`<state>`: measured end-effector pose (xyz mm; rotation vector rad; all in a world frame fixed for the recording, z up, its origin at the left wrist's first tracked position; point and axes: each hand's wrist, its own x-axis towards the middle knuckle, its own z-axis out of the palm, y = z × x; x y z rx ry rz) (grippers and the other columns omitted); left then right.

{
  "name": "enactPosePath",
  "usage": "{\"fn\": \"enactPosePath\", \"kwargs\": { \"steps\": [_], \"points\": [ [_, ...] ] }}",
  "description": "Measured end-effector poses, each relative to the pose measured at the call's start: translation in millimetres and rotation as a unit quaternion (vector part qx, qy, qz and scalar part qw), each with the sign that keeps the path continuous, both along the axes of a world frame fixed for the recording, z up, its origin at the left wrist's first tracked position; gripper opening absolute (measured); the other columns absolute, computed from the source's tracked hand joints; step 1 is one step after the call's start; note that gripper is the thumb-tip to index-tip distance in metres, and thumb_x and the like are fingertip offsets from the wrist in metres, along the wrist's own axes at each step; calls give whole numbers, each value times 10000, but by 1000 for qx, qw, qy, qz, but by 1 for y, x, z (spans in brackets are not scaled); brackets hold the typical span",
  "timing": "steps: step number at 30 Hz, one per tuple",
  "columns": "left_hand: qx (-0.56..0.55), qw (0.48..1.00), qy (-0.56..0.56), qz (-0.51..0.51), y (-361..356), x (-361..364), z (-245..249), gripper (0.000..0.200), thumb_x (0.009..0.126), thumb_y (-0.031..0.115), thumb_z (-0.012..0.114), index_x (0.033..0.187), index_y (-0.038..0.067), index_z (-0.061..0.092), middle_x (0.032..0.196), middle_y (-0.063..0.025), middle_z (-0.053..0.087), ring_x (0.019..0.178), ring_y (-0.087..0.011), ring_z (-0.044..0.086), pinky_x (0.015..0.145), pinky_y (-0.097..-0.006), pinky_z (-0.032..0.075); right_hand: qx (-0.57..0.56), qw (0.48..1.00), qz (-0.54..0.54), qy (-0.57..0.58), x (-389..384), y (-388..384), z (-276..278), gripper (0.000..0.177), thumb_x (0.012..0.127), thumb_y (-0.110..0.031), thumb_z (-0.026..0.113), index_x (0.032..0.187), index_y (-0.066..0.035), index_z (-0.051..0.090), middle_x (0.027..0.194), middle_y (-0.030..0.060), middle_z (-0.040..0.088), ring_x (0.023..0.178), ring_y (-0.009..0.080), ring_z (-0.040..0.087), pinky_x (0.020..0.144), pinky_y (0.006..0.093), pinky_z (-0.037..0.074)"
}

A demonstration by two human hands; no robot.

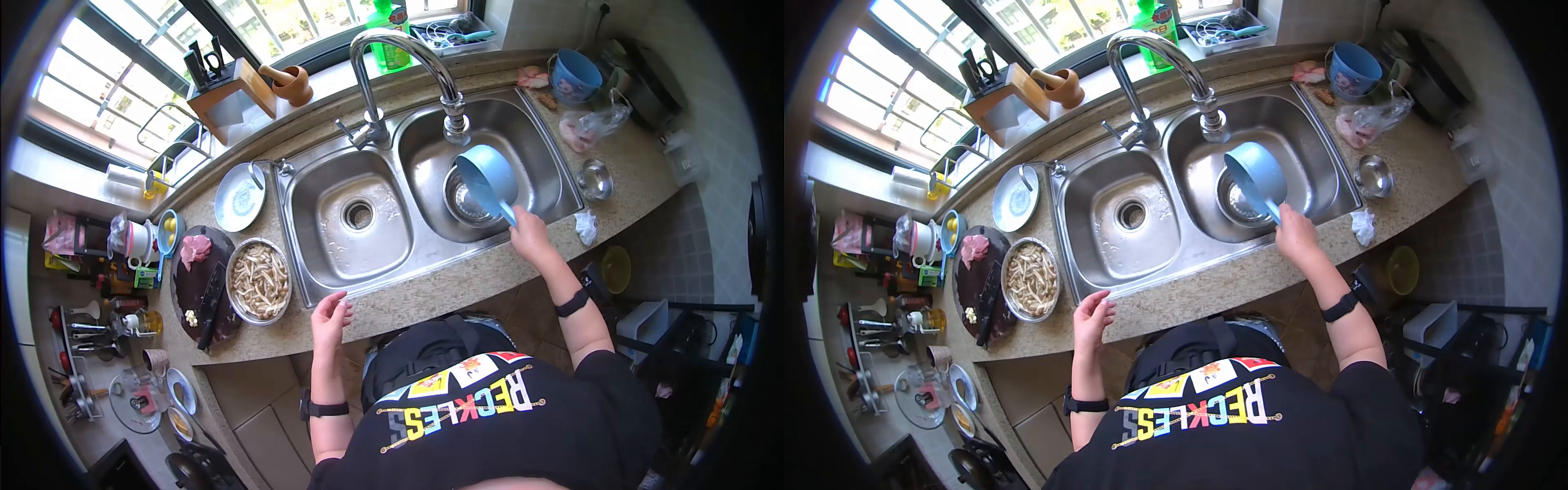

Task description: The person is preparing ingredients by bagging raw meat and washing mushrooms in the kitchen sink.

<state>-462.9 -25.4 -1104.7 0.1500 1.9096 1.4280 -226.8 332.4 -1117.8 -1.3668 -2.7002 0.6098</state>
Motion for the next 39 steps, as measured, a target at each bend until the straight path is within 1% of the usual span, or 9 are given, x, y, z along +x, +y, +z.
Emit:
{"fn": "enactPosePath", "kwargs": {
  "steps": [7, 12, 14, 17, 19, 21, 23, 28, 39],
  "points": [
    [3, 999, -20, 30, -10, -5, -1, 244, 880, 111, 530, 1107, 25, 562, 831, -31, 607, 673, -62, 554, 557, -170, 454, 209, 975, -55, 58, 19, 21, -5, 213, 779, 15, 450, 979, -56, 462, 904, 160, 570, 825, 368, 582, 693, 480, 454],
    [16, 999, -36, 12, -10, -22, 1, 240, 871, 115, 543, 1093, 29, 573, 831, -29, 607, 678, -64, 553, 565, -176, 449, 182, 974, -122, 65, 15, 11, -3, 259, 773, 10, 483, 1026, -48, 477, 938, 167, 575, 843, 377, 569, 715, 441, 454],
    [18, 999, -39, 6, -10, -27, 0, 236, 863, 118, 553, 1082, 35, 582, 831, -28, 609, 684, -65, 552, 573, -183, 444, 56, 966, -116, 224, 19, 12, -29, 273, 756, -17, 533, 1027, -31, 497, 916, 184, 587, 834, 365, 578, 711, 414, 455],
    [30, 997, -64, -17, -4, -36, -7, 232, 862, 118, 556, 1077, 35, 584, 833, -29, 610, 686, -65, 552, 575, -183, 445, -133, 934, -215, 253, 22, 16, -68, 291, 738, -34, 568, 1019, -3, 503, 881, 170, 599, 826, 313, 589, 736, 390, 449],
    [25, 995, -82, -44, 4, -41, -12, 234, 861, 120, 563, 1078, 35, 587, 830, -29, 613, 688, -65, 555, 576, -182, 445, -145, 921, -237, 273, 13, -3, -29, 220, 765, -41, 572, 969, -8, 497, 777, 110, 577, 643, 196, 570, 570, 338, 459],
    [18, 994, -83, -68, 15, -46, -14, 252, 859, 120, 567, 1092, 25, 571, 835, -34, 615, 666, -74, 566, 560, -182, 456, -455, 724, -301, 423, 12, -13, 1, 154, 793, -75, 589, 901, -30, 489, 666, 40, 522, 467, 90, 460, 394, 245, 360],
    [15, 992, -84, -92, 28, -51, -15, 253, 860, 123, 569, 1093, 26, 575, 820, -37, 615, 667, -74, 568, 560, -182, 456, -406, 754, -307, 415, 6, -24, 16, 148, 812, -119, 606, 856, -62, 477, 597, 0, 472, 391, 31, 364, 329, 187, 243],
    [14, 984, -78, -160, 68, -57, -9, 233, 863, 112, 552, 1079, 31, 586, 810, -30, 615, 673, -80, 564, 571, -190, 454, -439, 700, -310, 470, 29, -34, 43, 171, 833, -180, 620, 834, -64, 494, 597, -14, 475, 404, 37, 387, 344, 188, 270],
    [-7, 984, -28, -173, 114, -2, -13, 234, 865, 115, 548, 1079, 29, 583, 807, -28, 605, 675, -81, 553, 568, -196, 447, -204, 655, -433, 585, 175, 97, 39, 211, 858, -280, 599, 905, -85, 536, 607, -26, 471, 425, 37, 421, 361, 164, 320]
  ]
}}
